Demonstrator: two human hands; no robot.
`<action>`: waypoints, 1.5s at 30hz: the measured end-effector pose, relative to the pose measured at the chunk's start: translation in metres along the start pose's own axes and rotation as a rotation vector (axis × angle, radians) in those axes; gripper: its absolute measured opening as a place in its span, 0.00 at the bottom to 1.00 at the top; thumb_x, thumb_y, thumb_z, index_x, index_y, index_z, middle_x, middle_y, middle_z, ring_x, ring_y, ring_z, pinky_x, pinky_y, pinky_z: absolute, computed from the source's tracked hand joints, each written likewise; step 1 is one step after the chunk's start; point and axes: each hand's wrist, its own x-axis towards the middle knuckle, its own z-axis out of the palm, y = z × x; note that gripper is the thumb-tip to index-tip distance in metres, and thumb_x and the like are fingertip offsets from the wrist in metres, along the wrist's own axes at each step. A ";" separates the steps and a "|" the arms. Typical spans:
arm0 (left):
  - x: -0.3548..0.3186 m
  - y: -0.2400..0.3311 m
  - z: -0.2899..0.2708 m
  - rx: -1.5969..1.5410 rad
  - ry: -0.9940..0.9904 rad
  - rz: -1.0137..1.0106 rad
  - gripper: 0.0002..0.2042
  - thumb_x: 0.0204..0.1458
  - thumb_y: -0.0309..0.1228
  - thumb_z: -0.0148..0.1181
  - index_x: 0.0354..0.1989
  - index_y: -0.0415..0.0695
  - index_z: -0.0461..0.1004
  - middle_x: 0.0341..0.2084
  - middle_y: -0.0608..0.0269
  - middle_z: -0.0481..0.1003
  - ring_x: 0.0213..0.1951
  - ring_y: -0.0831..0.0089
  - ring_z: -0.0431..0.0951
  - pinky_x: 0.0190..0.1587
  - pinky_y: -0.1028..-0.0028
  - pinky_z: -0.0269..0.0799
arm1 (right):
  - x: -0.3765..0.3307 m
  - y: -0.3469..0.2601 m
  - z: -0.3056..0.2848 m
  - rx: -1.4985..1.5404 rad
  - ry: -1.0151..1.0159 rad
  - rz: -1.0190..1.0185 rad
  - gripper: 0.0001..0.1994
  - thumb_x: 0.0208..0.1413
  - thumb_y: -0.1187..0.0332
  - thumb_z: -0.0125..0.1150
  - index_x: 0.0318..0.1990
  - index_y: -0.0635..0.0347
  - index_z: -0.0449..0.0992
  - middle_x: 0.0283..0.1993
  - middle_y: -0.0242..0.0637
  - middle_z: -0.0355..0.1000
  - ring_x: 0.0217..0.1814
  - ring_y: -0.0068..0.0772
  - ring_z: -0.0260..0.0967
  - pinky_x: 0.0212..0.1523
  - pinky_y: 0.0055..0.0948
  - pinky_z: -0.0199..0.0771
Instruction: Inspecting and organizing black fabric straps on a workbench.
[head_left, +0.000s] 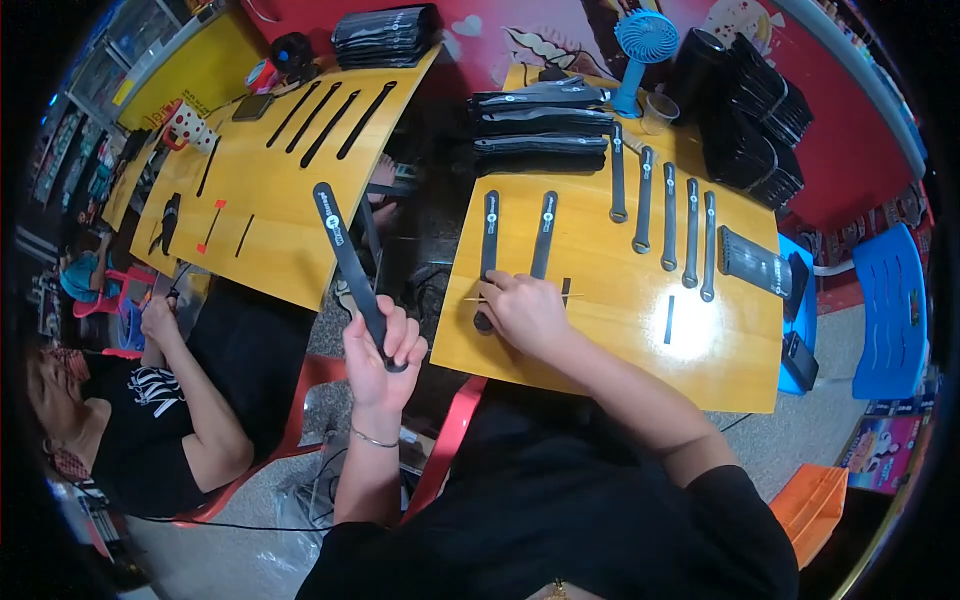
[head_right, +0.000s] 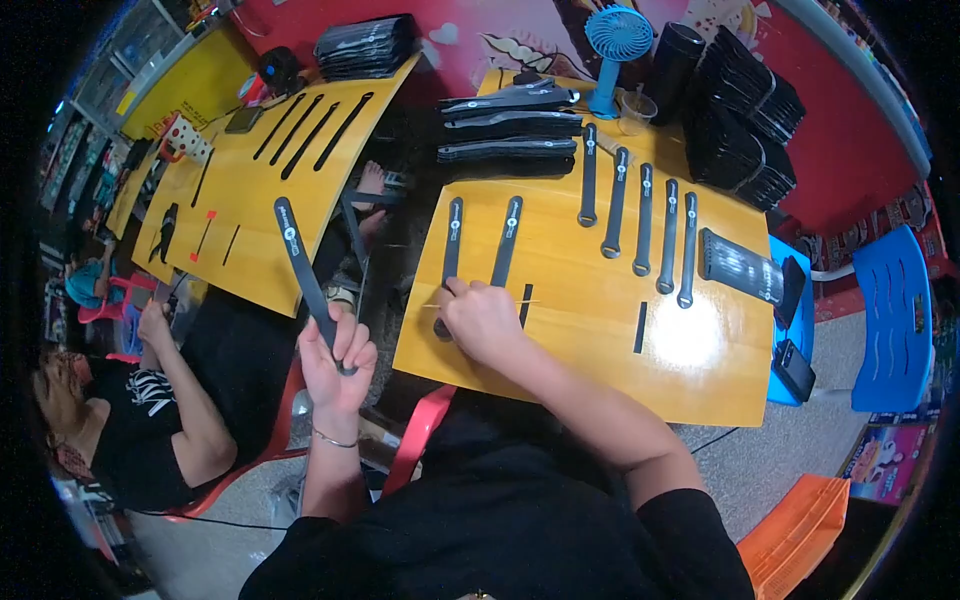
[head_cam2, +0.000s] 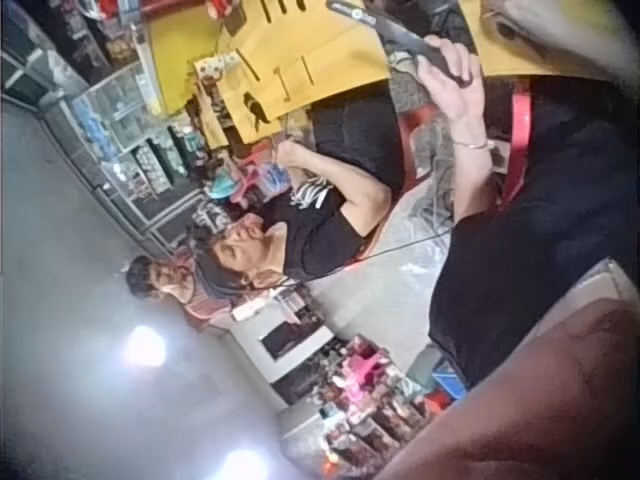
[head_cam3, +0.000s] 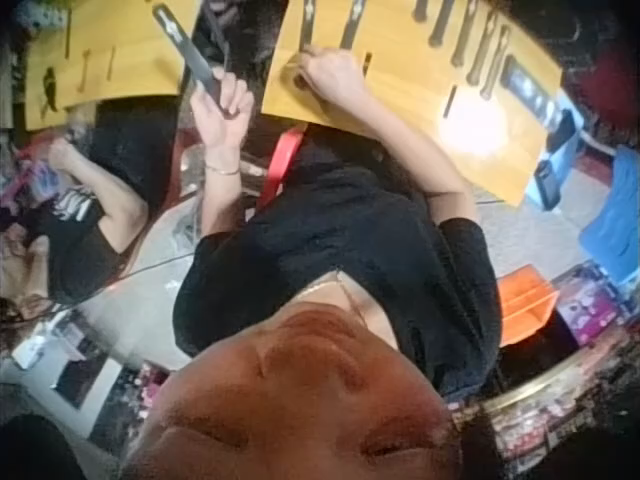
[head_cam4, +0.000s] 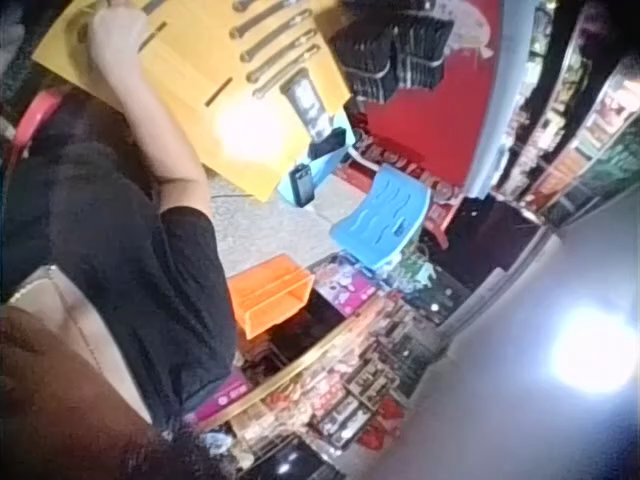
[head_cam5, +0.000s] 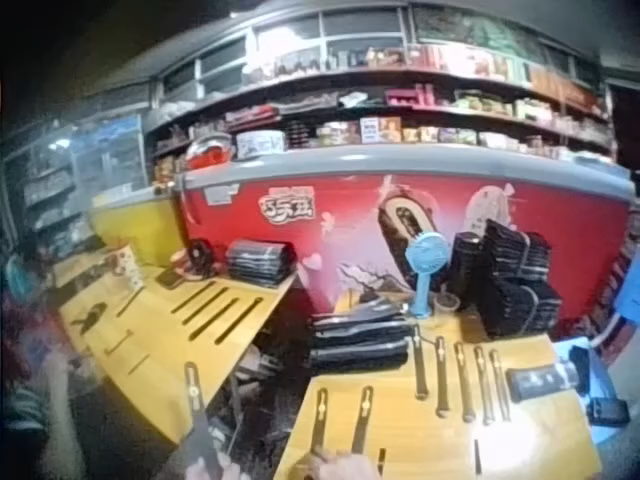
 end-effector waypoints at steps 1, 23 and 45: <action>0.001 -0.005 0.004 0.057 0.046 0.008 0.15 0.62 0.44 0.36 0.39 0.45 0.64 0.15 0.70 0.57 0.19 0.80 0.57 0.24 0.79 0.55 | 0.002 0.003 0.003 -0.054 -0.093 0.062 0.11 0.50 0.62 0.60 0.37 0.57 0.78 0.39 0.34 0.75 0.33 0.35 0.75 0.32 0.31 0.75; 0.030 -0.128 0.072 0.351 -0.185 0.084 0.18 0.64 0.35 0.37 0.62 0.49 0.53 0.47 0.51 0.70 0.48 0.58 0.76 0.44 0.68 0.78 | -0.102 0.003 -0.115 0.528 0.329 0.345 0.19 0.54 0.76 0.53 0.55 0.58 0.71 0.30 0.37 0.76 0.25 0.33 0.67 0.31 0.31 0.68; 0.026 -0.146 0.079 0.461 -0.122 0.060 0.22 0.55 0.22 0.56 0.59 0.38 0.62 0.47 0.54 0.72 0.50 0.56 0.74 0.50 0.62 0.75 | -0.122 0.014 -0.101 0.364 0.457 0.271 0.24 0.49 0.79 0.58 0.56 0.51 0.71 0.32 0.43 0.76 0.29 0.38 0.75 0.30 0.32 0.73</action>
